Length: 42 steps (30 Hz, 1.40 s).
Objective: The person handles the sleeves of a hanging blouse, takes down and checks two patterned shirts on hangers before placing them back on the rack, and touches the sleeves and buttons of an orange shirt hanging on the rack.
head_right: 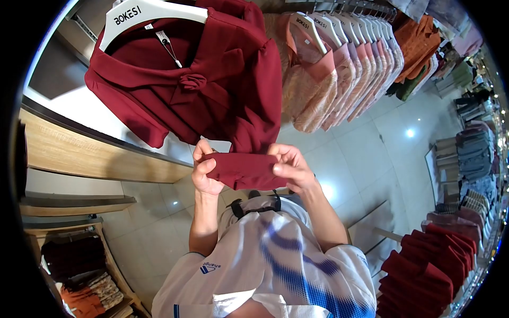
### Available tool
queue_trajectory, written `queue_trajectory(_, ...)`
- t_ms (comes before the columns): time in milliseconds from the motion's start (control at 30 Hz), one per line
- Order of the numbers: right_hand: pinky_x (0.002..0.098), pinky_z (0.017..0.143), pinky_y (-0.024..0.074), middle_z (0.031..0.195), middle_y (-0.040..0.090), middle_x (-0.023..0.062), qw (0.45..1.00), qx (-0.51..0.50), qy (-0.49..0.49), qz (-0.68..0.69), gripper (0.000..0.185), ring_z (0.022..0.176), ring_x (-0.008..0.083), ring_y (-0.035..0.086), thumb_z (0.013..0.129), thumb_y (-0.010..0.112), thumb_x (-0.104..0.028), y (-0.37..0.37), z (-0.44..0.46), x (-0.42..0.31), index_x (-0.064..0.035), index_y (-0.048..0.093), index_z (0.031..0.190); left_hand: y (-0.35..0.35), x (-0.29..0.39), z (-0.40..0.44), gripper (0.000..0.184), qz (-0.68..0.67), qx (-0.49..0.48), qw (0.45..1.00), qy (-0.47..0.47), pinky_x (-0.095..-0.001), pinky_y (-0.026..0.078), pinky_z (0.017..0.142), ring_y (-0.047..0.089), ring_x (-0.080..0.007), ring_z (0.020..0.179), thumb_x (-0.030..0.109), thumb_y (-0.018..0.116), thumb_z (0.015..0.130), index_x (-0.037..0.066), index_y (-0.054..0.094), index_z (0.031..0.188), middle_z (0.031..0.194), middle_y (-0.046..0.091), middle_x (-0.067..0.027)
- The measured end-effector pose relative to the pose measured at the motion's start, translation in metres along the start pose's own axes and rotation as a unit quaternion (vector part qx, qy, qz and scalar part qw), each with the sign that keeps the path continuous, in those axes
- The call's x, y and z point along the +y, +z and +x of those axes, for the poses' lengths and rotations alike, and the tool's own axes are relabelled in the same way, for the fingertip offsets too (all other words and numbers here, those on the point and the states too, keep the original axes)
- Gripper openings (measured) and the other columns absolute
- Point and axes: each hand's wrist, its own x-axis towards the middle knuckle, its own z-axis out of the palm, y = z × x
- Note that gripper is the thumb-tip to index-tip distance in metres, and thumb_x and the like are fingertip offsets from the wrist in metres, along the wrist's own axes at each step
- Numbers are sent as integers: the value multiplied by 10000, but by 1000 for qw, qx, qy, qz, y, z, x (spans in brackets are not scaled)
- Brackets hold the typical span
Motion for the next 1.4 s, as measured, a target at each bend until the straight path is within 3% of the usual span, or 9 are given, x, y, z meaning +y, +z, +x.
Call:
queue_trajectory(200, 219, 588, 402, 741, 617, 9, 931, 8, 128, -342, 189, 652, 39, 516, 766, 744, -75, 32, 3, -22, 21, 612, 861, 0, -7, -3, 252, 118, -15, 993, -22, -219, 378, 579, 483, -65, 616, -13, 643, 759, 74, 407, 774, 676, 561, -48)
queue_trajectory(467, 201, 609, 431, 723, 624, 12, 884, 104, -30, -455, 99, 667, 54, 553, 798, 697, -27, 11, -4, -12, 11, 609, 774, -25, -6, -22, 256, 288, -40, 955, -52, -248, 416, 667, 503, -82, 732, -51, 675, 777, 29, 457, 886, 843, 571, -54)
queue_trajectory(600, 279, 541, 481, 684, 631, 107, 699, 168, -181, -672, 96, 580, 176, 632, 743, 674, -1, 3, -4, 3, -5, 609, 814, -31, -13, -24, 235, 343, -69, 936, -31, -221, 399, 664, 472, -94, 735, -100, 637, 778, 16, 453, 868, 819, 514, -48)
queue_trajectory(833, 365, 506, 471, 699, 551, 63, 597, -18, -211, -774, 193, 540, 258, 569, 723, 659, -69, 12, -5, 26, -66, 598, 906, -50, -34, -7, 277, 577, 128, 779, 208, -200, 349, 545, 396, -102, 617, -131, 575, 715, 30, 348, 710, 731, 480, -41)
queue_trajectory(933, 363, 470, 454, 693, 512, 48, 567, 15, -207, -797, 203, 515, 244, 552, 714, 658, -85, -5, -6, 32, -88, 601, 909, -50, -39, -7, 267, 550, 123, 805, 182, -203, 349, 552, 390, -95, 622, -127, 564, 728, 30, 350, 711, 732, 477, -32)
queue_trajectory(1033, 345, 448, 440, 729, 550, 28, 431, 177, -199, -862, 261, 517, 220, 564, 680, 640, -32, -17, -5, 28, -117, 600, 924, -46, -44, -17, 298, 603, 69, 784, 130, -274, 381, 570, 427, -202, 622, -97, 631, 655, 28, 372, 732, 764, 480, -83)
queue_trajectory(1200, 359, 469, 439, 751, 599, 57, 433, 264, -231, -830, 334, 535, 256, 576, 667, 528, 59, -29, 3, 11, -107, 594, 949, -33, -55, -26, 314, 668, -49, 736, 99, -350, 443, 635, 510, -311, 693, -55, 681, 616, 12, 419, 776, 832, 511, -128)
queue_trajectory(1267, 397, 500, 435, 668, 577, 105, 528, 260, -208, -782, 342, 546, 297, 575, 673, 512, 61, -31, 0, 10, -96, 593, 966, -37, -54, -26, 281, 669, -57, 734, 104, -336, 454, 656, 536, -292, 716, -54, 670, 661, 8, 425, 782, 847, 533, -126)
queue_trajectory(1400, 408, 546, 464, 639, 593, 147, 565, 260, -190, -760, 438, 596, 325, 608, 689, 515, 46, -59, 0, 11, -104, 567, 1097, -101, -41, -19, 149, 526, -82, 846, 40, -271, 443, 724, 574, -166, 794, 13, 627, 808, 18, 484, 768, 867, 590, -73)
